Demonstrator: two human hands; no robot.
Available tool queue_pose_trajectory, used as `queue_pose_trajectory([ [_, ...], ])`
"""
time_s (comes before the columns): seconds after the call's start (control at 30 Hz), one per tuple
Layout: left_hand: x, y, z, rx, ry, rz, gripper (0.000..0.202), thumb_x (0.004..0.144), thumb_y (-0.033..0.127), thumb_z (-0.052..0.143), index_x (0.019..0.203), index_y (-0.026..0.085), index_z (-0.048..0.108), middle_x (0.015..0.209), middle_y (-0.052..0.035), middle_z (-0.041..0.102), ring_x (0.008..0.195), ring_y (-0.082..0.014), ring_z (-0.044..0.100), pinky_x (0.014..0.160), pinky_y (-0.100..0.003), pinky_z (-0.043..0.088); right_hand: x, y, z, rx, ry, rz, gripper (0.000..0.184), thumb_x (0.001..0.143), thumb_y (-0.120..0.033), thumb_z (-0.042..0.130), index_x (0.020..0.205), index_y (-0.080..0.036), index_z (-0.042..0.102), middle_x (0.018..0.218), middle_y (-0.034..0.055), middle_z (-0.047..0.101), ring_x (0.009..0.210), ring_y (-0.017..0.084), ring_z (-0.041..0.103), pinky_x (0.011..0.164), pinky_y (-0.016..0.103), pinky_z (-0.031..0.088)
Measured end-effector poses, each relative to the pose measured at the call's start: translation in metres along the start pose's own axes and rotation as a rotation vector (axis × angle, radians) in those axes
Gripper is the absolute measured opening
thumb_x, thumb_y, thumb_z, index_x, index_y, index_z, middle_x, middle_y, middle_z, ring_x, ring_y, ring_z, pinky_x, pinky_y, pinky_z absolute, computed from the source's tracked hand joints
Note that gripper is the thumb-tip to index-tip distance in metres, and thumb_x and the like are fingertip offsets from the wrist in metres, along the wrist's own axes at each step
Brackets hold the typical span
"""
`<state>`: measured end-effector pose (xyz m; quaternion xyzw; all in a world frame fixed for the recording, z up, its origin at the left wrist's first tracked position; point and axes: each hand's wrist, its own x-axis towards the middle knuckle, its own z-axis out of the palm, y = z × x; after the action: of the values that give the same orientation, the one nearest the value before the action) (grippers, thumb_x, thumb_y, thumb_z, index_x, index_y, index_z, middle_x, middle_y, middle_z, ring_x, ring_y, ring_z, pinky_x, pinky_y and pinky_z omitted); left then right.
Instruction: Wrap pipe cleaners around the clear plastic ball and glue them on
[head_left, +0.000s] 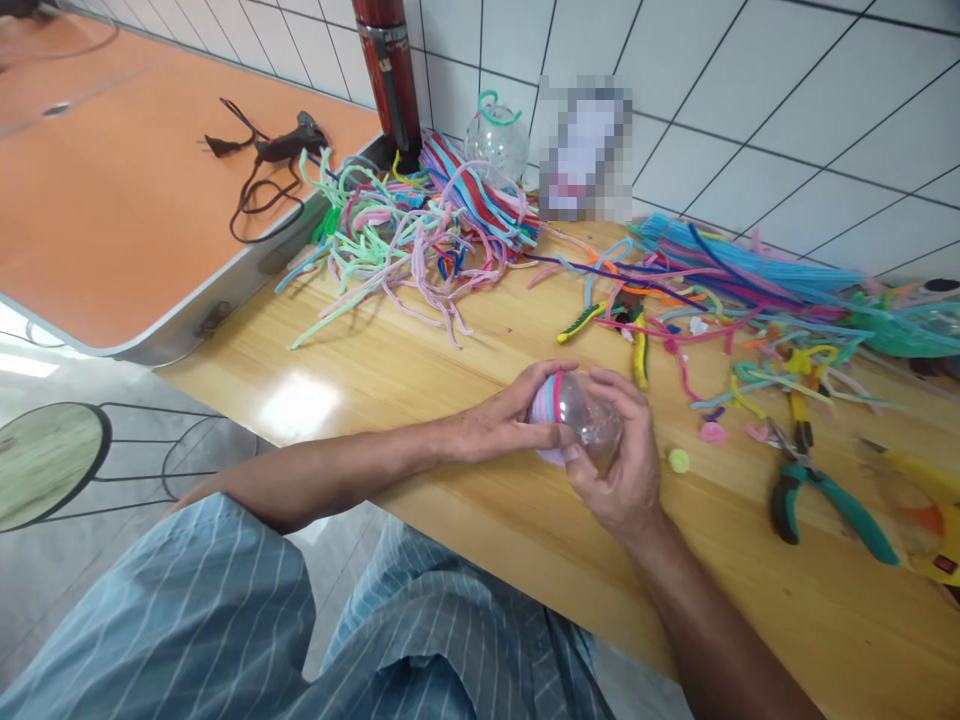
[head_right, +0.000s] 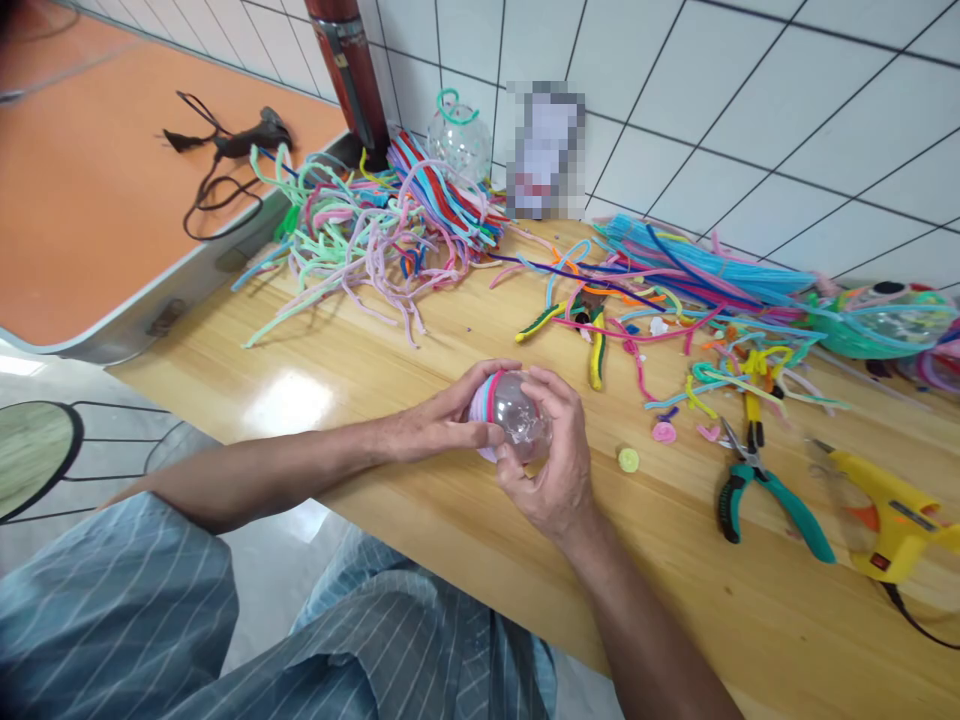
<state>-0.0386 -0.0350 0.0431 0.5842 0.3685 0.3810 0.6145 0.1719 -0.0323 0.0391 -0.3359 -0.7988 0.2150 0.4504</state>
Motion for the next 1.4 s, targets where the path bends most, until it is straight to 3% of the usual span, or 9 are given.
queue_pose_trajectory([
  [0.27,0.000,-0.002,-0.002,-0.053,-0.052,-0.007,0.085,0.089,0.048,0.079,0.161,0.032,0.036,0.156,-0.0100,0.054,0.140,-0.0311,0.059,0.123,-0.054,0.047,0.000,-0.001,0.001,-0.017,0.010,-0.026,0.060,0.092,-0.030,0.068,0.150,-0.026,0.052,0.150,0.0178,0.058,0.139,0.038,0.060,0.110,0.063,0.055],
  [0.47,0.004,-0.008,-0.003,-0.076,-0.032,0.006,0.080,0.092,0.056,0.074,0.159,0.030,0.040,0.160,-0.0098,0.054,0.151,-0.0353,0.051,0.129,-0.057,0.040,0.000,0.003,0.000,0.026,0.000,0.007,0.060,0.091,-0.029,0.070,0.149,-0.026,0.054,0.151,0.0172,0.058,0.141,0.037,0.059,0.112,0.060,0.055],
  [0.77,0.002,-0.001,0.001,-0.086,-0.057,-0.043,0.083,0.092,0.056,0.076,0.159,0.030,0.034,0.146,-0.0096,0.057,0.133,-0.0297,0.061,0.119,-0.052,0.048,0.001,0.000,0.000,0.039,0.001,0.005,0.060,0.090,-0.026,0.070,0.148,-0.026,0.054,0.150,0.0166,0.058,0.142,0.035,0.059,0.113,0.059,0.055],
  [0.97,0.002,-0.001,-0.001,-0.021,-0.039,-0.021,0.083,0.091,0.055,0.076,0.157,0.028,0.035,0.149,-0.0117,0.054,0.136,-0.0306,0.058,0.118,-0.050,0.049,0.000,0.002,-0.001,0.020,-0.011,0.005,0.059,0.092,-0.030,0.069,0.148,-0.026,0.054,0.153,0.0169,0.057,0.144,0.036,0.058,0.114,0.060,0.055],
  [1.07,0.004,0.000,0.001,-0.053,0.038,-0.059,0.079,0.088,0.050,0.078,0.152,0.026,0.039,0.144,-0.0097,0.059,0.129,-0.0282,0.061,0.116,-0.048,0.050,0.003,0.000,-0.003,-0.079,0.030,-0.040,0.060,0.095,-0.034,0.068,0.153,-0.026,0.051,0.156,0.0180,0.055,0.148,0.039,0.054,0.116,0.064,0.053],
  [1.23,0.006,0.003,0.005,-0.072,0.258,-0.074,0.069,0.085,0.048,0.078,0.140,0.022,0.046,0.135,-0.0083,0.064,0.130,-0.0275,0.061,0.118,-0.046,0.050,0.004,0.000,0.000,-0.253,0.037,-0.185,0.082,0.091,-0.039,0.079,0.163,-0.028,0.042,0.161,0.0198,0.052,0.150,0.044,0.053,0.115,0.073,0.052],
  [1.4,0.004,0.009,0.000,0.055,0.243,-0.095,0.058,0.095,0.053,0.068,0.138,0.020,0.049,0.132,-0.0079,0.065,0.128,-0.0264,0.061,0.117,-0.047,0.051,0.002,0.011,0.007,-0.242,-0.006,-0.194,0.078,0.094,-0.033,0.074,0.164,-0.028,0.040,0.161,0.0197,0.055,0.149,0.041,0.055,0.115,0.070,0.053],
])
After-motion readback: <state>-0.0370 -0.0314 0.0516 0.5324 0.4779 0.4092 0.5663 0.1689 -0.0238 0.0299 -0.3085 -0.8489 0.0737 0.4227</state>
